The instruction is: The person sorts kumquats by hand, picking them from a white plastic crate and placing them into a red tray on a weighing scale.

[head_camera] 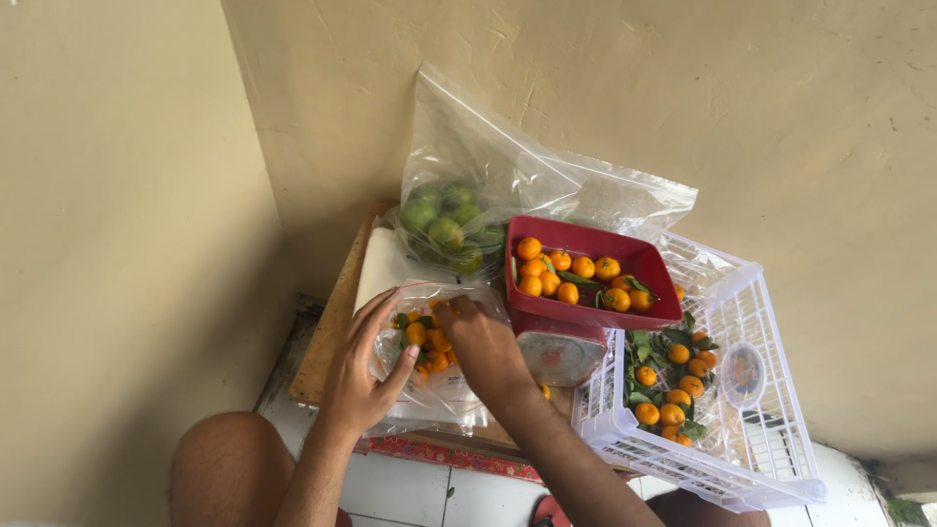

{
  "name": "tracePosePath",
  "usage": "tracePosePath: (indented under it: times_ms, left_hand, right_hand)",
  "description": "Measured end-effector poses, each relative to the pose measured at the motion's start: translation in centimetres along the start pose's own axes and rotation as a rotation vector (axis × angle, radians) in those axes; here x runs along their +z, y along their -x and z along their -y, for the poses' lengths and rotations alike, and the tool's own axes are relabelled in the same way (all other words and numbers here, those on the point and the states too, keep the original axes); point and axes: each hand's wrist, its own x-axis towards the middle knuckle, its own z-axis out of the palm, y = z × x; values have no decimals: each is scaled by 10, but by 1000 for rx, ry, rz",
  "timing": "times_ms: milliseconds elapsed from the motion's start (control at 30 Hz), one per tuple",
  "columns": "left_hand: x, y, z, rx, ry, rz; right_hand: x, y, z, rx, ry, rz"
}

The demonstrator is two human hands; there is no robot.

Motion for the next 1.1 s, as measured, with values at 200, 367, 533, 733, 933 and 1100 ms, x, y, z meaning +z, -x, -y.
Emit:
tracePosePath:
  times_ms: [200, 367, 533, 733, 933, 1100]
  left_hand:
    - [-3, 0, 3, 57, -56, -17]
    - [-2, -2, 3, 35, -43, -16]
    - [-1, -1, -1, 84, -46, -30]
    - [3, -3, -1, 79, -38, -32]
    - [2, -4, -1, 116, -25, -36]
    - [2, -2, 3, 101, 6, -40]
  right_hand:
    - [-42, 12, 4, -93, -270, 34]
    - [-86, 31, -20, -134, -345, -332]
    - [-123, 22, -90, 150, -316, -377]
    - [-142, -1, -123, 496, -504, 459]
    - [-138, 1, -123, 450, -389, 425]
    - [-130, 24, -70, 217, -575, -424]
